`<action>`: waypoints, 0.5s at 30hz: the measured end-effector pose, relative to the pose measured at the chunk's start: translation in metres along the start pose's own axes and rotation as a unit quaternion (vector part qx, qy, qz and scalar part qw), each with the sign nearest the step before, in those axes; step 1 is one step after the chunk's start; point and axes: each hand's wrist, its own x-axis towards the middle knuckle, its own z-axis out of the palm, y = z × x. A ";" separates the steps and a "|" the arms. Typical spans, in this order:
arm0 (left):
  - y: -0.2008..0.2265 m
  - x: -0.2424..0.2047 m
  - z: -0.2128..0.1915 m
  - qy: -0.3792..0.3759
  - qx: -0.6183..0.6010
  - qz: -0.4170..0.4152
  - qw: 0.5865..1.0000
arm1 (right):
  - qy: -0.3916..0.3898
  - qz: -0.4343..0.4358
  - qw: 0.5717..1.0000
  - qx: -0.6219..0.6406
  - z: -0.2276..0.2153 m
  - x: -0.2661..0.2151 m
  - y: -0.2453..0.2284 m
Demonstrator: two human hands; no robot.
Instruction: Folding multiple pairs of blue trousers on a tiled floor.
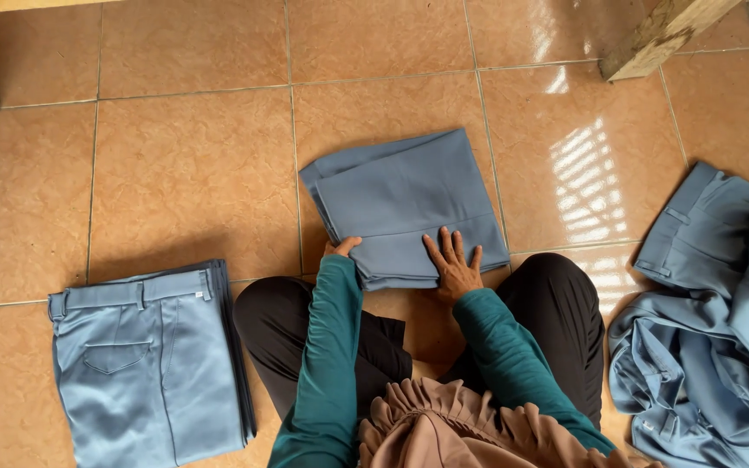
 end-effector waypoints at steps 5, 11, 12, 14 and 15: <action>0.072 -0.139 0.030 0.039 -0.272 0.042 0.960 | 0.027 -0.007 0.998 0.063 -0.001 0.003 0.003; 0.093 -0.162 0.064 0.162 -0.397 0.230 0.874 | 0.064 -0.080 0.892 0.440 0.104 0.061 0.036; 0.110 -0.172 0.072 0.179 -0.394 0.296 0.852 | 0.055 -0.044 0.818 0.571 0.144 0.085 0.051; 0.104 -0.113 0.101 0.232 -0.292 0.398 0.838 | 0.023 0.012 0.716 0.698 0.020 0.017 -0.008; 0.101 -0.083 0.115 0.278 -0.184 0.490 0.806 | -0.008 0.070 0.593 0.802 -0.049 -0.021 -0.034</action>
